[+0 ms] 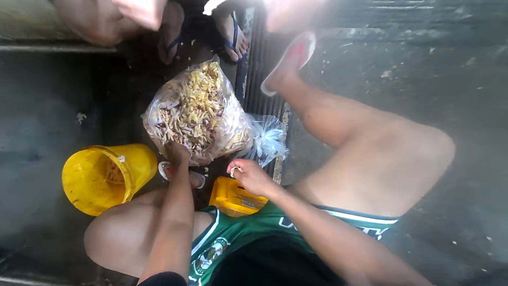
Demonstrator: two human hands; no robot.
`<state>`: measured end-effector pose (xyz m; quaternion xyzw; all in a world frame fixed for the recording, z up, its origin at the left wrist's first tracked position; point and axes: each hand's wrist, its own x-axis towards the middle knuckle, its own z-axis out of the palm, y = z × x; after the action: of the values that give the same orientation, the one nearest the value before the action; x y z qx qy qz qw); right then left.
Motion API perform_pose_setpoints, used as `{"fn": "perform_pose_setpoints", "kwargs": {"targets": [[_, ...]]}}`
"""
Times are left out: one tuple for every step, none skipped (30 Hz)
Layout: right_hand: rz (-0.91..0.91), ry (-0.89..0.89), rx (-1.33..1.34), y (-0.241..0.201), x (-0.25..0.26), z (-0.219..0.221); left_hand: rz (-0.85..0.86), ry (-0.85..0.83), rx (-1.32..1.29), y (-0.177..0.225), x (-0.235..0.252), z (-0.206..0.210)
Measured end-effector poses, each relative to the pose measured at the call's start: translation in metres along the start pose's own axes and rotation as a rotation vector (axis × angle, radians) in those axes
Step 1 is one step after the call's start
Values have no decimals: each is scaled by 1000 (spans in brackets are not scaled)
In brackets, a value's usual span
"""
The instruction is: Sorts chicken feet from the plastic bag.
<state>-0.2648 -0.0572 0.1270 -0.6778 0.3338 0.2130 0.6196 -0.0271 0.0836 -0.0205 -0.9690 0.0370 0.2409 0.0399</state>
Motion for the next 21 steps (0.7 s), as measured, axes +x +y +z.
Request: {"fn": "perform_pose_setpoints", "kwargs": {"targets": [[7, -3, -14, 2, 0, 2, 15, -7, 9, -5, 1, 4], [15, -6, -26, 4, 0, 3, 32, -21, 4, -11, 2, 6], [22, -6, -30, 6, 0, 4, 48, -30, -8, -16, 4, 5], [26, -2, -23, 7, 1, 3, 58, -41, -20, -20, 8, 2], [27, 8, -2, 8, 2, 3, 70, -51, -34, -22, 11, -4], [23, 25, 37, 10, 2, 4, 78, -59, -61, -24, 13, -10], [13, 39, 88, 12, 3, 5, 83, -58, -97, -25, 14, -16], [-1, 49, 137, 13, 3, 5, 89, -50, -141, -25, 13, -25], [-22, 55, 185, 14, 4, 6, 101, -50, -187, -23, 12, -36], [-40, 59, 228, 14, 4, 6, 119, -62, -233, -21, 9, -49], [-52, 59, 263, 15, 4, 6, 140, -89, -291, -18, 6, -63], [-56, 57, 291, 14, 3, 8, 167, -126, -371, -16, 1, -78], [-57, 43, 311, 12, 1, 8, 192, -181, -471, -13, -5, -93], [-61, 29, 319, 9, -2, 8, 227, -240, -574, -11, -12, -108], [-75, 28, 318, 6, -3, 8, 263, -291, -669, -10, -21, -122], [-87, 34, 295, 2, -6, 8, 293, -340, -756, -8, -33, -136], [-106, 57, 264, -4, -8, 7, 318, -389, -828, -7, -47, -150], [-140, 88, 230, -10, -8, 6, 342, -428, -885, -7, -61, -163], [-179, 109, 192, -16, -8, 5, 371, -462, -935, -7, -76, -176], [-214, 120, 154, -24, -8, 4, 405, -491, -978, -8, -92, -186], [-242, 118, 118, -34, -9, 3, 442, -514, -1017, -10, -107, -194]]}}
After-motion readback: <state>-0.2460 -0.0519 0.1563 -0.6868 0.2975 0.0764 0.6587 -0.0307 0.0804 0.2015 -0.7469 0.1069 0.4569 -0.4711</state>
